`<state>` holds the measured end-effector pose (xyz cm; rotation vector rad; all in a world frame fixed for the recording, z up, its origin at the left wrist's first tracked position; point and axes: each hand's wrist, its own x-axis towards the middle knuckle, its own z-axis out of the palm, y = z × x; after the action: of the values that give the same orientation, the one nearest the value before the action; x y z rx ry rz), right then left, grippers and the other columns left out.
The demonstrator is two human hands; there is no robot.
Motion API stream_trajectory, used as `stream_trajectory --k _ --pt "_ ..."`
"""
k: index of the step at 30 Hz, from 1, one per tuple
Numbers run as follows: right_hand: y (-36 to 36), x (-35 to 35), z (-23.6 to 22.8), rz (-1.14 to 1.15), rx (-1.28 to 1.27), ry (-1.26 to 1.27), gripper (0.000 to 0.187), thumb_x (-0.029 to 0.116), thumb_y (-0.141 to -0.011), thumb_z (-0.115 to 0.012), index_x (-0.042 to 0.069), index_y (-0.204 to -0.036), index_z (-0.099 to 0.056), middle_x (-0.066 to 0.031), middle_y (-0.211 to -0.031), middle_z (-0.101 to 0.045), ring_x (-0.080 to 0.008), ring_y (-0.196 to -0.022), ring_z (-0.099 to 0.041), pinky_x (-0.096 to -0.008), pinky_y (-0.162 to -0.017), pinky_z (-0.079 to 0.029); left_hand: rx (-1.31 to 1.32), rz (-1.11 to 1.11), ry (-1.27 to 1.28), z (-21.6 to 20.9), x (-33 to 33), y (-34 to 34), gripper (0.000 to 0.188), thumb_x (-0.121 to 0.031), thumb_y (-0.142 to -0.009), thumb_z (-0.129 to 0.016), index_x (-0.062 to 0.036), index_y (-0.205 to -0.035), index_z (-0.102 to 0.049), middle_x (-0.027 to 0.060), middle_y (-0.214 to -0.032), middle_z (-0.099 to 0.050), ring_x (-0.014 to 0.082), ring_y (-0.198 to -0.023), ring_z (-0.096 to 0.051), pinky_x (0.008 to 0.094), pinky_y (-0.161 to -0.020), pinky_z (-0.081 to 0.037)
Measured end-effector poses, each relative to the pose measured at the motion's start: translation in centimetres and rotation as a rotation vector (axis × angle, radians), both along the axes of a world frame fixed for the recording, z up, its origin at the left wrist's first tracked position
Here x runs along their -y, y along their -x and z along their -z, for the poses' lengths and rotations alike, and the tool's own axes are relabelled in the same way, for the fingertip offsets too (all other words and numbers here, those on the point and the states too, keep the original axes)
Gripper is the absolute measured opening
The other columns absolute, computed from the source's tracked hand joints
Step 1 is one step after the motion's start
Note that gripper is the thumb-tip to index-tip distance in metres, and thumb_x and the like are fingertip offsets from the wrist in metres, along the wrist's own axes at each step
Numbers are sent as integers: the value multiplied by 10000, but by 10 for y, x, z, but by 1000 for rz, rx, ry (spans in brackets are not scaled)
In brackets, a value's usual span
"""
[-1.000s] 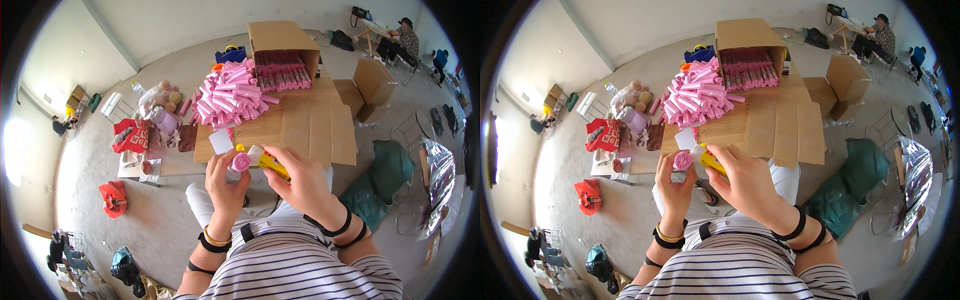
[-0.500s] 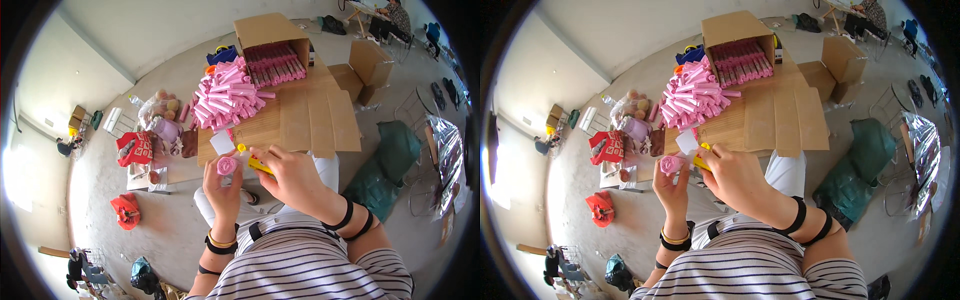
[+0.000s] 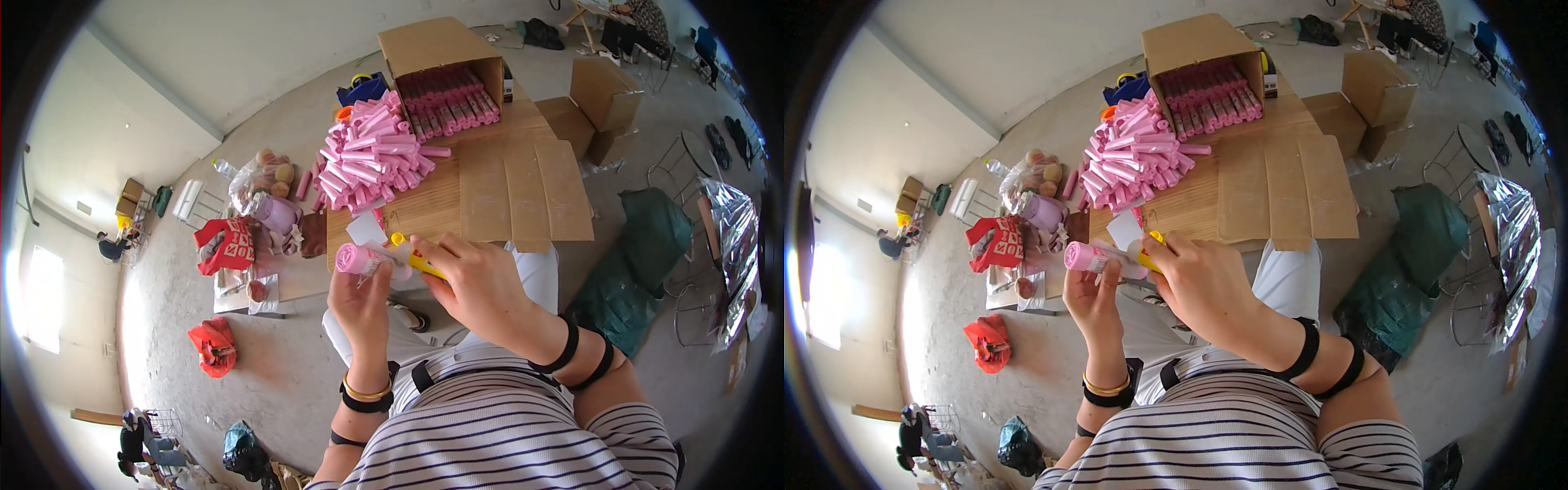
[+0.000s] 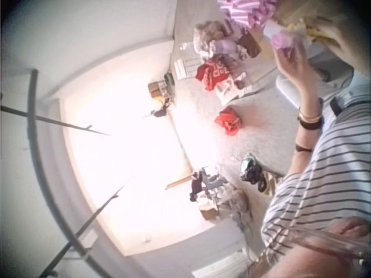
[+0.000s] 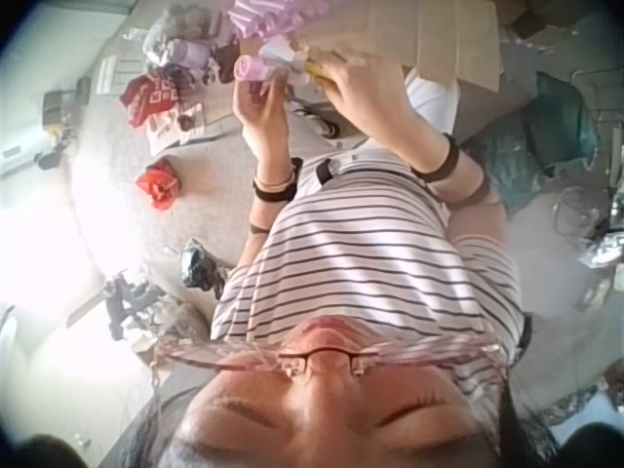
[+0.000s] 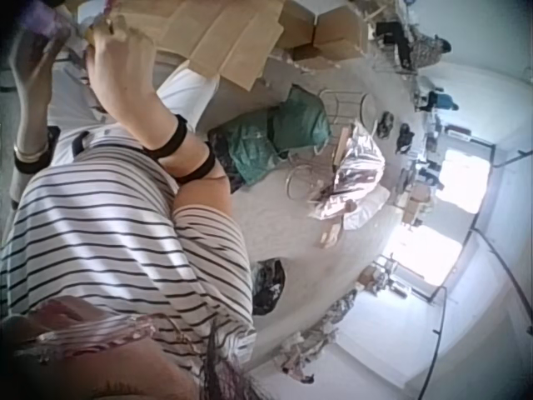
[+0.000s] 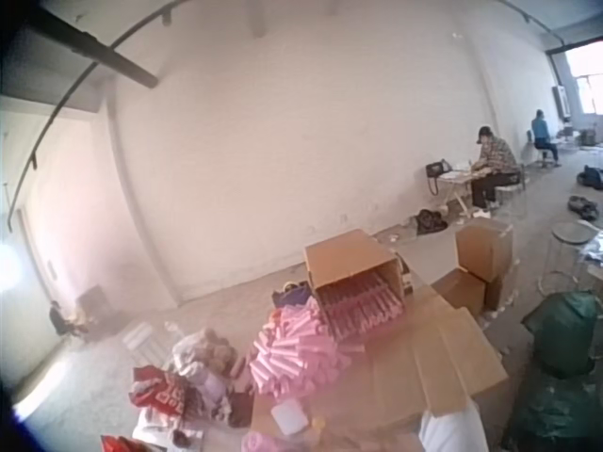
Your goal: Applying adhesive labels to pink foam or plastic tubes using a glue stick.
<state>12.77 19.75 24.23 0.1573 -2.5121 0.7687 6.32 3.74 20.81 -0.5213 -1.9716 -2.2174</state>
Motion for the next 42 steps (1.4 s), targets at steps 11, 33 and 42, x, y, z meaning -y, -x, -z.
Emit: stream_trajectory --k 11,33,42 --pt "5 -24 3 -160 31 546 364 169 -846 -674 53 -1183 -600 -60 -905 -631 -210 -735 -635 -300 -627 -490 217 91 -245 8 6 7 368 -168 -933 -616 6 -1245 -524 109 -1083 -639 166 -956 -633 313 -874 -513" --pt "15 -12 -19 -659 -143 385 399 152 -723 -806 77 -1060 -606 -99 -1052 -596 -284 -974 -578 -376 -846 -479 662 497 -631 -11 2 -17 383 -293 -1028 -409 -7 -1275 -471 99 -1083 -608 163 -951 -623 302 -803 -531" --pt "22 -17 -16 -672 -95 346 401 166 -716 -804 66 -1048 -603 -86 -1041 -610 -300 -995 -568 -388 -893 -455 638 593 -454 -28 1 -20 408 -336 -1029 -402 -44 -1312 -442 37 -943 -584 64 -723 -573 202 -540 -478"
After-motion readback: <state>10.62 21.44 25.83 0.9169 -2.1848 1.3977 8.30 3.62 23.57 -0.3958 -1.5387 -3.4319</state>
